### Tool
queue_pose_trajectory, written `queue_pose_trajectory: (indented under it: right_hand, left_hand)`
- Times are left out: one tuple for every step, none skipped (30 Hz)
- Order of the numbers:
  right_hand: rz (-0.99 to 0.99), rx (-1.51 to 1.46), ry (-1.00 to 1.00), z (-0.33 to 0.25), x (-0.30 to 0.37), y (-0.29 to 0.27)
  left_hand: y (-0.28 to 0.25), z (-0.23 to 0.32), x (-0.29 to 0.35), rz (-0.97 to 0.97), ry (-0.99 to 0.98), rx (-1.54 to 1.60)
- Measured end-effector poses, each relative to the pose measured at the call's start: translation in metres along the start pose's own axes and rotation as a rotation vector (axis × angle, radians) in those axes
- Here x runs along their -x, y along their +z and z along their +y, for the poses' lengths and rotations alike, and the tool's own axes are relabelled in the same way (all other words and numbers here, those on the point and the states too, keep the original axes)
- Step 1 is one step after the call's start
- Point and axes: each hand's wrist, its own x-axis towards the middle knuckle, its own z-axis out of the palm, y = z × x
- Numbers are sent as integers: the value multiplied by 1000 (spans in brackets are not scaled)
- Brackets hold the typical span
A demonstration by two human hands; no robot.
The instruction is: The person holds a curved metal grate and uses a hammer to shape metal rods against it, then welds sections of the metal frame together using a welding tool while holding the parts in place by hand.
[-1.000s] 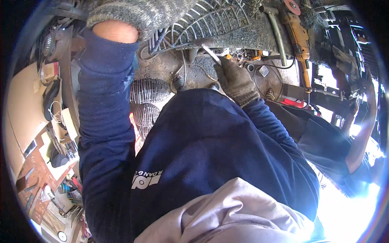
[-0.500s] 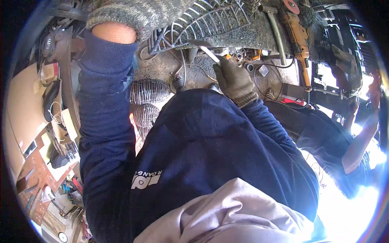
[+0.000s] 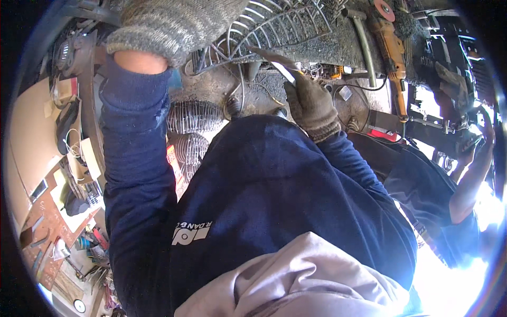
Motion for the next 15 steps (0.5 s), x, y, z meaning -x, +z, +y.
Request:
queue_pose_trajectory:
  right_hand:
    - [-6,50,-20,5,1,6]
    - [-49,100,29,11,-4,14]
    - [-50,75,71,14,-2,13]
    - [-52,50,108,9,-6,5]
    - [-67,9,137,-1,-6,-2]
    - [-99,-73,112,-7,-7,-7]
    - [-67,-72,73,-11,-7,-11]
    - [-37,-71,33,-16,-3,-15]
    - [-7,-71,-7,-18,-2,-16]
    - [56,-78,-83,-15,0,-11]
    - [-40,-23,-11,-9,0,-4]
    - [-136,31,60,-2,0,4]
    - [-234,85,130,-1,-3,6]
    - [-134,122,42,-2,-5,7]
    - [-108,65,51,-3,-4,5]
  left_hand:
    - [-1,-1,1,5,44,-64]
    - [0,-1,2,9,90,-125]
    - [0,1,1,20,89,-128]
    - [0,0,2,36,94,-135]
    - [-3,-2,7,21,78,-135]
    - [-7,-3,11,13,62,-146]
    - [-6,-4,13,20,55,-136]
    - [-4,-4,14,28,50,-137]
    - [-3,-5,14,37,48,-137]
    - [-2,-4,14,39,48,-139]
    - [-2,-4,13,43,51,-141]
    - [-3,-3,12,45,53,-137]
    - [-2,-5,13,47,49,-137]
    - [-2,-7,13,47,46,-135]
    - [-5,-4,15,45,44,-134]
